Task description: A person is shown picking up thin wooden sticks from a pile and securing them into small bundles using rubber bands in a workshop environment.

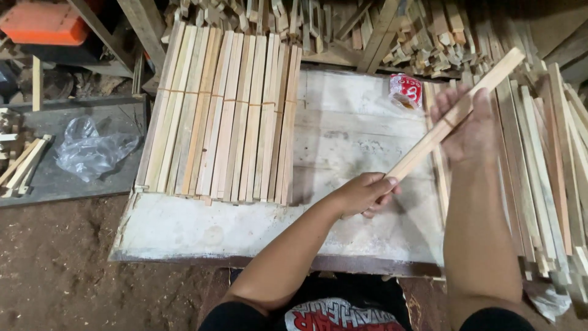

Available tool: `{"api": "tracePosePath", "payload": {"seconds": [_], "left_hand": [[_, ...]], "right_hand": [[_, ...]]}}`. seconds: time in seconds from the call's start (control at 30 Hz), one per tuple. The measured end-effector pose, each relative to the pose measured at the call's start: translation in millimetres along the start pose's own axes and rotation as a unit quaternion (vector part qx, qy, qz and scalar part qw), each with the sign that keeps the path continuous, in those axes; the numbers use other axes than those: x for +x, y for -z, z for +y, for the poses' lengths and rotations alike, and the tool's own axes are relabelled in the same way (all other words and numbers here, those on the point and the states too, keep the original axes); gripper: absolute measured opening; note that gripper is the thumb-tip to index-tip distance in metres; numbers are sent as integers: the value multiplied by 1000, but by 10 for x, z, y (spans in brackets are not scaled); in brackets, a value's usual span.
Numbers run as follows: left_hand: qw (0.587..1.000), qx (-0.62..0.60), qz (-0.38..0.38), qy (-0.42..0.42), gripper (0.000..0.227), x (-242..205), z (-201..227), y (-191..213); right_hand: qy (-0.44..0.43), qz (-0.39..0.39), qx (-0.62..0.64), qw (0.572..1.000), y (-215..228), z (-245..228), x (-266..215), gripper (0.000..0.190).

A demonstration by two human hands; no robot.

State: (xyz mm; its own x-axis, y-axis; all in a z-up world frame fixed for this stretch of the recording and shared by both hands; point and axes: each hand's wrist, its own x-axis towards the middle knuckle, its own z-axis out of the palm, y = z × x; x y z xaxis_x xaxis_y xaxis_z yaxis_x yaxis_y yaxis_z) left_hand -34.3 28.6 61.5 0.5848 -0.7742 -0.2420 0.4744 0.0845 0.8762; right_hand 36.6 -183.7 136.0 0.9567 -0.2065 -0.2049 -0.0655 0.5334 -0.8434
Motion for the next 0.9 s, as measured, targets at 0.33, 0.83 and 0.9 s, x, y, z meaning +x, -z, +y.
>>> {"api": "tracePosePath", "payload": {"seconds": [0.33,0.83,0.9], "left_hand": [[996,-6,63,-56,31,90,-180,-83],[995,25,77,-56,33,158,-283,-84],[995,27,75,-56,33,161,-283,-89]], "right_hand": [[15,-27,28,999,288,673,91,25],[52,-21,-51,997,619,652,-24,22],[58,-21,-54,997,621,634,-30,22]]}}
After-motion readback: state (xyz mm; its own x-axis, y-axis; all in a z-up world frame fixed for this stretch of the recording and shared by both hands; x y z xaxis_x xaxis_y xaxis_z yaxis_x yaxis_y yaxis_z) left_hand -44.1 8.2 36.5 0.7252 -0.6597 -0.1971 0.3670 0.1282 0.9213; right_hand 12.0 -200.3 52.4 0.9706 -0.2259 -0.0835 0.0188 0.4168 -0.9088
